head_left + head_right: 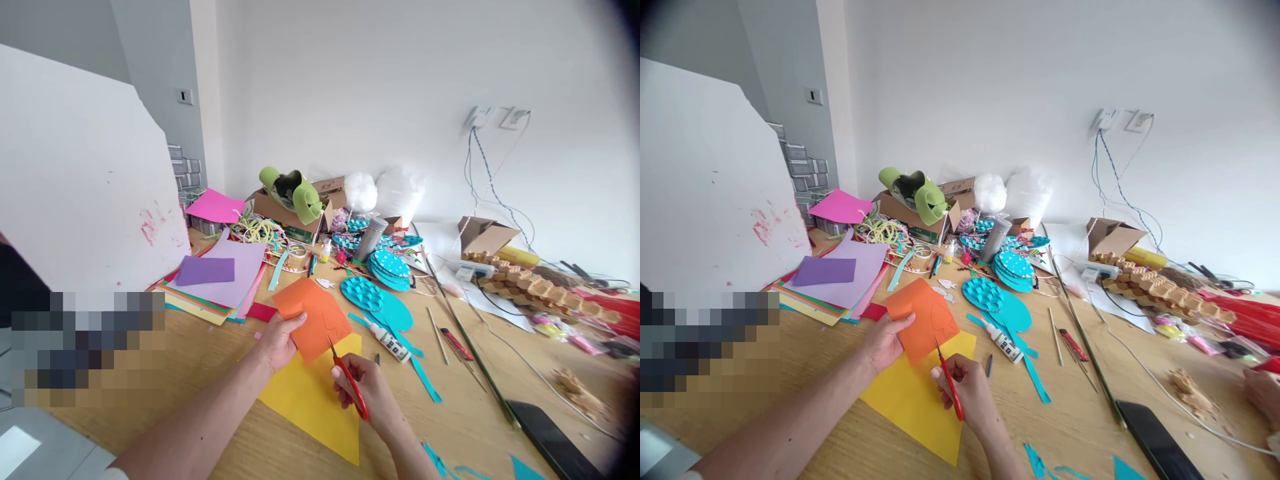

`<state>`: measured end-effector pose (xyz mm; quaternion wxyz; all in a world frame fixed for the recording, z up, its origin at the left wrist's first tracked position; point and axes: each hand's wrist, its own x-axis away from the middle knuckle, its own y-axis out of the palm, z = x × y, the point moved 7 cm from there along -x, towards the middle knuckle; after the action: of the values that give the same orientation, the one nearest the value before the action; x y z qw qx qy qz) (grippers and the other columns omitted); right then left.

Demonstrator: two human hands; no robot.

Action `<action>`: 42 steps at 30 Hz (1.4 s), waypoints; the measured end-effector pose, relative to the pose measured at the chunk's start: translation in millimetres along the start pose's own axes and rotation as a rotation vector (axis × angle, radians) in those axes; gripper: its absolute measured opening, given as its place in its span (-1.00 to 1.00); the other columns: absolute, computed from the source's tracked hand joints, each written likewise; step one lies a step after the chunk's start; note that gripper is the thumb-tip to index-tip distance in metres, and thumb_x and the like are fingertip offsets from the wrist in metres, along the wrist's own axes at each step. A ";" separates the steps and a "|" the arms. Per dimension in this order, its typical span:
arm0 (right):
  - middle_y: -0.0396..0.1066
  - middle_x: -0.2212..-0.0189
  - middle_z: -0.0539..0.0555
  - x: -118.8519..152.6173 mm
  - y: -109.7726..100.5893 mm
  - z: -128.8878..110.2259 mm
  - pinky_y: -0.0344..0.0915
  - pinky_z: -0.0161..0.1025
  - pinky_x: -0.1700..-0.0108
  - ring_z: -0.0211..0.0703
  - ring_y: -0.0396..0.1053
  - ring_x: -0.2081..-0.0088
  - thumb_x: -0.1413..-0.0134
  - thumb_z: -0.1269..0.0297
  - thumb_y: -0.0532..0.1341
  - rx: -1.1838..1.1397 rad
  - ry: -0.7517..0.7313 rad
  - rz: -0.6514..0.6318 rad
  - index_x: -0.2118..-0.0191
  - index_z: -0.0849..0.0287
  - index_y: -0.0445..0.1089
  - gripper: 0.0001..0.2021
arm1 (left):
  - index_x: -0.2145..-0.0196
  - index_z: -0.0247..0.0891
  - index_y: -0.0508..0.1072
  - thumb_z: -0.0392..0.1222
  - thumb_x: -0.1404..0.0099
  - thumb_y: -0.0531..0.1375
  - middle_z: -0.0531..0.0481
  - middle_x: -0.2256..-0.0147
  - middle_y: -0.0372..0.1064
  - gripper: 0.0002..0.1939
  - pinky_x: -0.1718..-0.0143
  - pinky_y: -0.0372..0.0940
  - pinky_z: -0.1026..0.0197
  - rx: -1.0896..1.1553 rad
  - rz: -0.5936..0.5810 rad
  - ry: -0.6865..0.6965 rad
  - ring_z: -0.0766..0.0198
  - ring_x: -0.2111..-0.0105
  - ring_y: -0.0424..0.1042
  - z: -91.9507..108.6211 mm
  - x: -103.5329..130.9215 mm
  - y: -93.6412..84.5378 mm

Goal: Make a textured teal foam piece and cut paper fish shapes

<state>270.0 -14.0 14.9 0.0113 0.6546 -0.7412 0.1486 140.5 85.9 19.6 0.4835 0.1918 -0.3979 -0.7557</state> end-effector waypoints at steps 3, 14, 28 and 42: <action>0.34 0.65 -0.05 -0.1 -0.3 1.1 0.21 -0.33 0.61 -0.27 0.30 0.66 0.23 -0.07 0.39 0.004 -0.001 -0.003 0.54 0.17 0.22 -0.56 | 0.22 -0.29 0.50 -0.31 0.00 0.41 -0.11 0.18 0.53 -0.66 -0.09 0.26 -0.01 0.000 0.001 0.000 0.00 0.01 0.43 0.5 -0.2 -0.1; 0.31 0.65 -0.06 1.4 -0.8 -3.0 0.20 -0.33 0.60 -0.28 0.30 0.65 0.23 -0.08 0.38 0.016 0.009 -0.003 0.54 0.16 0.20 -0.55 | 0.20 -0.31 0.49 -0.32 0.01 0.41 -0.13 0.18 0.53 -0.63 -0.02 0.31 0.01 -0.014 0.042 -0.026 0.01 0.07 0.47 -0.5 -0.7 -4.2; 0.27 0.68 -0.09 -1.2 -3.8 0.7 0.17 -0.36 0.65 -0.31 0.27 0.67 0.22 -0.08 0.35 0.089 0.031 -0.004 0.56 0.16 0.18 -0.55 | 0.22 -0.31 0.50 -0.29 0.05 0.43 -0.12 0.20 0.54 -0.61 0.03 0.33 0.04 -0.033 0.028 -0.030 0.02 0.11 0.49 0.9 0.2 -1.8; 0.25 0.75 -0.13 -0.3 -8.1 8.5 0.07 -0.41 0.75 -0.34 0.22 0.76 0.30 -0.04 0.39 0.112 0.112 0.071 0.58 0.14 0.14 -0.55 | 0.19 -0.32 0.49 -0.31 0.02 0.42 -0.14 0.20 0.53 -0.61 0.02 0.32 0.05 -0.025 0.034 -0.038 0.02 0.10 0.49 -1.1 -0.5 -2.9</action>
<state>279.4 -16.6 8.4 0.0108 0.6181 -0.7527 0.2266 139.7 86.5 16.6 0.4912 0.1647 -0.4007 -0.7557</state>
